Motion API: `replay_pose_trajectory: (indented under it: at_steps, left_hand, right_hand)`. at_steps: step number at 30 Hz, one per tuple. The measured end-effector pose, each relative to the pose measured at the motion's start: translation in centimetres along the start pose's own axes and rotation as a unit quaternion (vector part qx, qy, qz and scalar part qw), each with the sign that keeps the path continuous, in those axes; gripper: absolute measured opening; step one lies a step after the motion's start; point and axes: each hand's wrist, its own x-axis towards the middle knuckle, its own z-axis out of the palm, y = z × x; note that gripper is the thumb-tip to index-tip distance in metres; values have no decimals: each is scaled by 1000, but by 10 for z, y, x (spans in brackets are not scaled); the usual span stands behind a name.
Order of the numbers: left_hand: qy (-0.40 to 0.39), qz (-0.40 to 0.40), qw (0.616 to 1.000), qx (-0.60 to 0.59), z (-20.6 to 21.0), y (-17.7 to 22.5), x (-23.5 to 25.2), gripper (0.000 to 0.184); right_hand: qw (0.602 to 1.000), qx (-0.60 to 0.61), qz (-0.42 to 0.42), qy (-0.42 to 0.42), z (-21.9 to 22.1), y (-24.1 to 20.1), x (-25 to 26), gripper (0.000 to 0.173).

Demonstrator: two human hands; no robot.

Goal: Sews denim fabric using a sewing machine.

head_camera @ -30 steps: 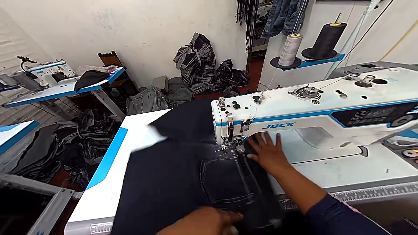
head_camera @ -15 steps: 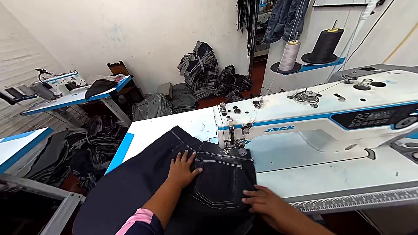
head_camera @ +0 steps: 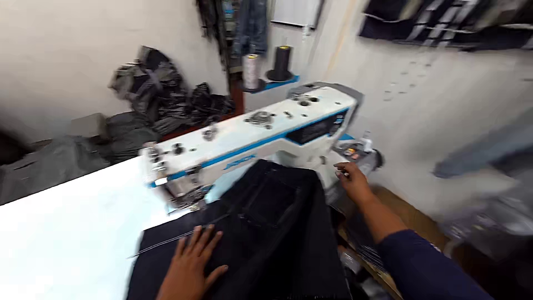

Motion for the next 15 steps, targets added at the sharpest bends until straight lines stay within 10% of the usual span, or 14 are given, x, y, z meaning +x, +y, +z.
replay_pose_trajectory:
  at_steps: [4,7,15]
  left_hand:
    - [-76,46,993,-71,-18,-49,-1,82]
    - [-124,58,988,-78,-24,-60,3,83]
    - [-142,37,985,-92,-71,-7,32,82]
  right_hand:
    - [966,7,243,83,-30,92,-76,27]
    - [911,-100,393,-78,-22,141,-140,29]
    - [845,-210,452,-196,17,163,-166,39]
